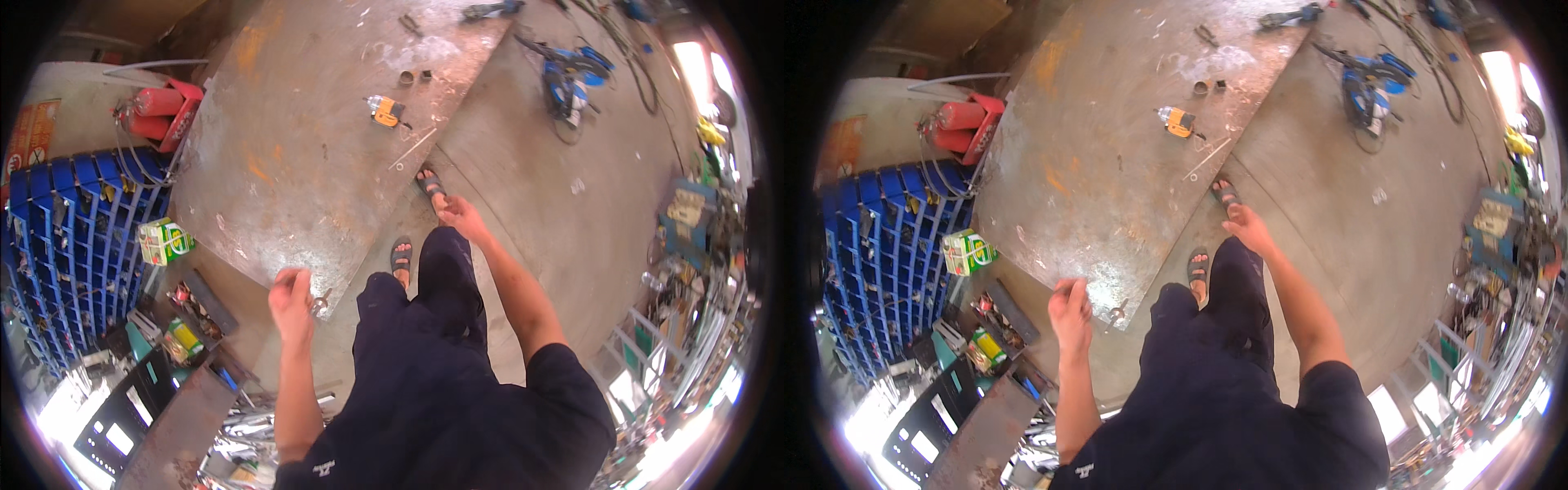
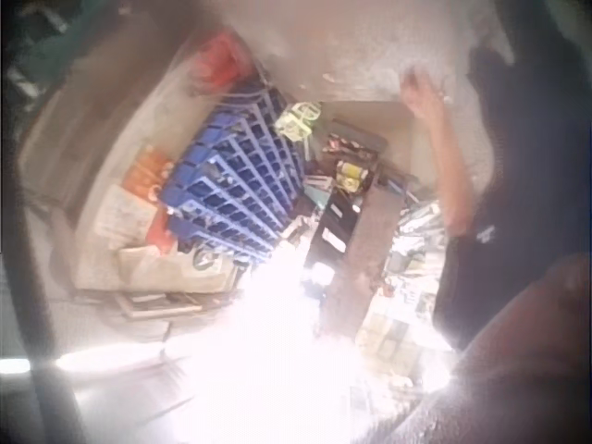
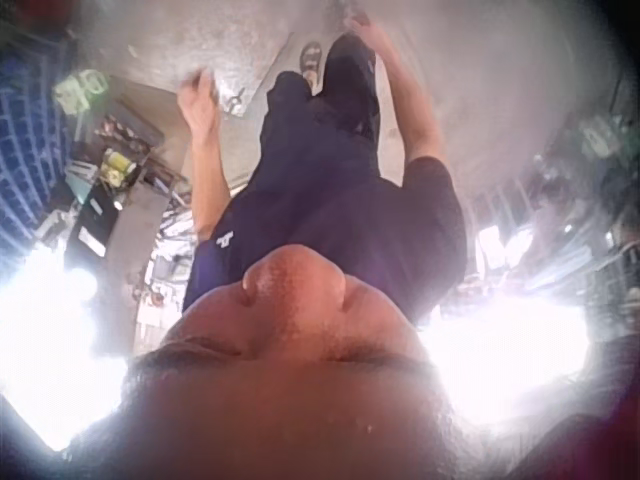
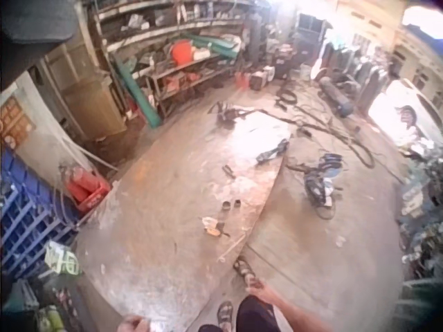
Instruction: The person picks up a power drill, changes the battery, selects a small metal part from a bin, and attaches it to the drill bit.
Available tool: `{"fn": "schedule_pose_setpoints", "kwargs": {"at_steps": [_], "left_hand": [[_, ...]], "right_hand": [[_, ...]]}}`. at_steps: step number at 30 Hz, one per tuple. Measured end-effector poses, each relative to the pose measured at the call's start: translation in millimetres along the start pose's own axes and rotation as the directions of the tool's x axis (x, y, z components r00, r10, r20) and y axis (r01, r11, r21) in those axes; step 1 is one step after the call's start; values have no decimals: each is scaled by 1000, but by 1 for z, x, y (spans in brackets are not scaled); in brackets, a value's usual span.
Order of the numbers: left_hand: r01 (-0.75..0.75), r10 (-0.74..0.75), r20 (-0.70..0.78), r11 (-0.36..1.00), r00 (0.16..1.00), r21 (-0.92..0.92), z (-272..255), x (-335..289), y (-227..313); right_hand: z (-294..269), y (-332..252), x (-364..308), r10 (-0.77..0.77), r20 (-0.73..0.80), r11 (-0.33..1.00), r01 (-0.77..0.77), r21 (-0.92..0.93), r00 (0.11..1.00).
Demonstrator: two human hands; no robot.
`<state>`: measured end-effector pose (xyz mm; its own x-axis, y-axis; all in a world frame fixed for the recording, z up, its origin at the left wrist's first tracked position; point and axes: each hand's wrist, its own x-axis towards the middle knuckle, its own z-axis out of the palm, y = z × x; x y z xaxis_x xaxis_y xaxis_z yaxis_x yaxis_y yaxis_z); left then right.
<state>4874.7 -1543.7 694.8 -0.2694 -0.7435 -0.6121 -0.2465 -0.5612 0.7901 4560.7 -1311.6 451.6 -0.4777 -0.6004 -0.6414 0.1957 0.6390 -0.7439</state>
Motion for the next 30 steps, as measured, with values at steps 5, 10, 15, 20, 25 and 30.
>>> {"fn": "schedule_pose_setpoints", "kwargs": {"at_steps": [5, 10, 15, 20, 25, 30], "left_hand": [[229, -195, -520, 973, 832, 2, -1, 10, -54], [453, -462, -552, 876, 694, -163, 78, -8, -77], [594, -538, -567, 798, 623, -103, 152, 22, -51], [454, -252, -551, 850, 796, 268, 155, 61, -27], [306, -453, -627, 891, 634, -334, 148, 84, 21], [16, -186, -553, 954, 812, -298, 142, 59, 37]], "right_hand": [[0, -16, 233, -14, 2, 929, 14, -369, 1000], [36, 31, 387, -350, 75, 695, 313, -647, 934], [60, 24, 472, -648, 168, 649, 654, -390, 743], [62, -7, 481, -385, 223, 866, 434, -250, 896], [16, -126, 348, -254, 629, 935, 352, -33, 735], [-20, -143, 185, 183, 784, 978, -32, -204, 594]]}}
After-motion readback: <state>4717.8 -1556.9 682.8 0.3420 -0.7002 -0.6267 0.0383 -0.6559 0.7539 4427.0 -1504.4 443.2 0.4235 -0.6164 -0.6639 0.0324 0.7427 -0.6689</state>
